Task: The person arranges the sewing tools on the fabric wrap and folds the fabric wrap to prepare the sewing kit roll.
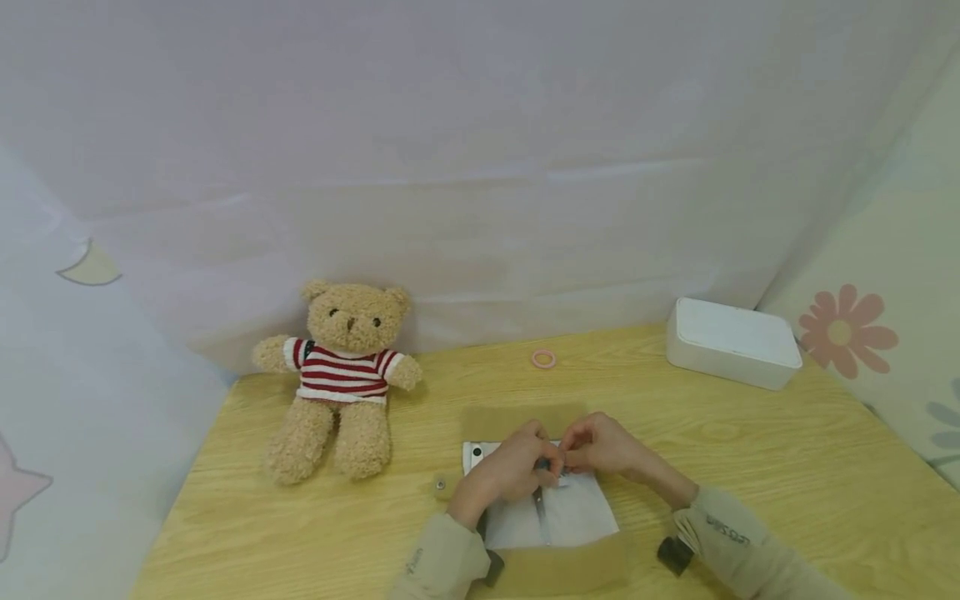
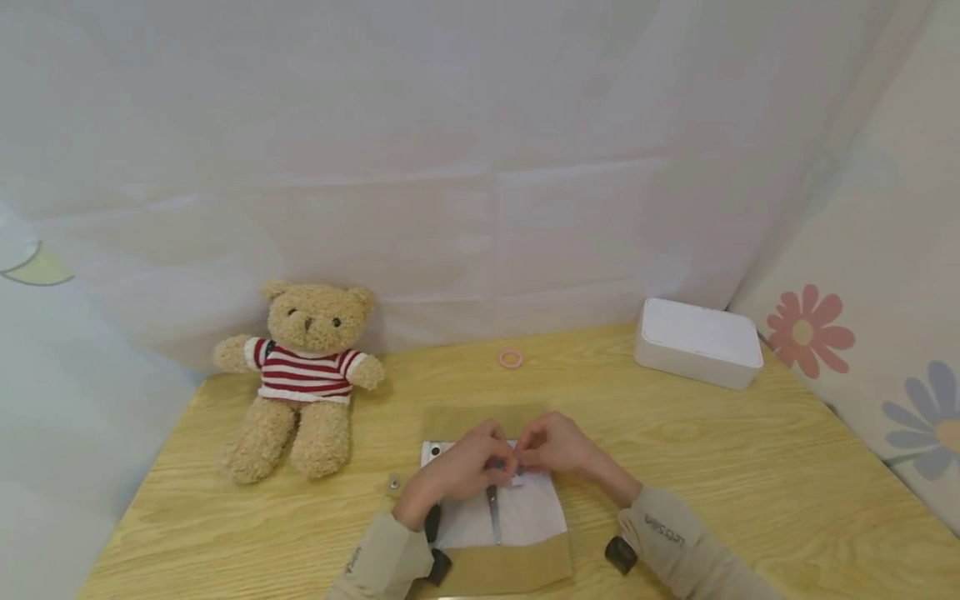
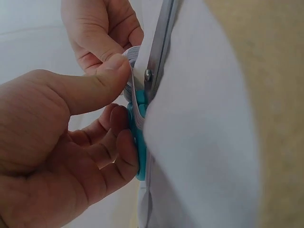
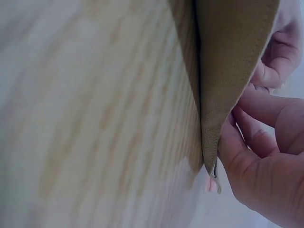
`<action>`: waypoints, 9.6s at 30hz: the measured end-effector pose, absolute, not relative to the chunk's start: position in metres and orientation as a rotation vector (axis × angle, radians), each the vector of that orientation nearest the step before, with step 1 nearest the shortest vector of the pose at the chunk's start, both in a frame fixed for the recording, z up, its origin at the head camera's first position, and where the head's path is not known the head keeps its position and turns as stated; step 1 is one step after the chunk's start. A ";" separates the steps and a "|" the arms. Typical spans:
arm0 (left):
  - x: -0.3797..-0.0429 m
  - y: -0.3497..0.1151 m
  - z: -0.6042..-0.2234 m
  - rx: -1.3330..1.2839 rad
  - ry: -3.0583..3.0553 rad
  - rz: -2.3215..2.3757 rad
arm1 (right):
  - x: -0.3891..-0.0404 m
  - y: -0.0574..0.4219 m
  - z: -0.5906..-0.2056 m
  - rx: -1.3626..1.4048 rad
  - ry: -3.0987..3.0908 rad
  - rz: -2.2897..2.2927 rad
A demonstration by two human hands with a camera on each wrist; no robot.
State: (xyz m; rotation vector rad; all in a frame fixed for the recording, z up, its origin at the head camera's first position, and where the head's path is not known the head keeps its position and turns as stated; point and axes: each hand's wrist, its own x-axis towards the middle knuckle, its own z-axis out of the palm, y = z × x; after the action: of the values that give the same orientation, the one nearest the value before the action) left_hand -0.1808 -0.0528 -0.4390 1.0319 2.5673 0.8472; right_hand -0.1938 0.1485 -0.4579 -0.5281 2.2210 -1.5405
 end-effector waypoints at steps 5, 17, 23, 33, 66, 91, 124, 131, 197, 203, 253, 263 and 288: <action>-0.181 -0.053 -0.440 0.981 2.563 0.876 | -0.196 0.150 -0.457 -0.563 2.162 -1.532; -0.181 -0.053 -0.440 0.976 2.572 0.828 | -0.206 0.153 -0.455 -0.588 1.966 -1.416; -0.180 -0.052 -0.438 0.936 2.578 0.851 | -0.206 0.154 -0.457 -0.612 1.998 -1.416; -0.179 -0.048 -0.440 0.879 2.624 0.864 | -0.199 0.153 -0.458 -0.702 2.098 -1.420; -0.033 -0.152 -0.458 -0.219 2.275 1.740 | -0.249 0.186 -0.439 -0.430 2.280 -1.446; -0.082 -0.151 -0.434 0.161 2.730 1.436 | -0.197 0.236 -0.446 -0.437 2.141 -1.507; -0.146 -0.136 -0.427 0.566 2.788 1.287 | -0.083 0.250 -0.442 -1.041 2.448 -1.324; -0.090 -0.134 -0.415 1.095 2.520 1.070 | -0.071 0.243 -0.446 -1.199 2.605 -1.138; -0.128 -0.127 -0.435 0.533 2.582 1.138 | -0.131 0.233 -0.459 -0.473 2.259 -1.443; -0.127 -0.125 -0.438 0.652 2.653 1.073 | -0.130 0.229 -0.455 -0.502 2.353 -1.353; -0.102 -0.109 -0.428 1.119 2.714 0.630 | -0.119 0.207 -0.456 -1.274 2.663 -1.036; -0.093 -0.098 -0.428 0.999 2.801 0.504 | -0.098 0.200 -0.450 -1.175 2.769 -0.757; -0.111 -0.132 -0.423 0.800 2.384 1.189 | -0.105 0.214 -0.438 -1.247 2.559 -1.204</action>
State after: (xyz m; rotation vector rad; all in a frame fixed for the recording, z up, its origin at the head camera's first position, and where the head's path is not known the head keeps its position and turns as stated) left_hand -0.1115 -0.1324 -0.4235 0.7997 2.3840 1.1886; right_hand -0.1054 0.2136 -0.4378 -1.2466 2.5592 -1.2036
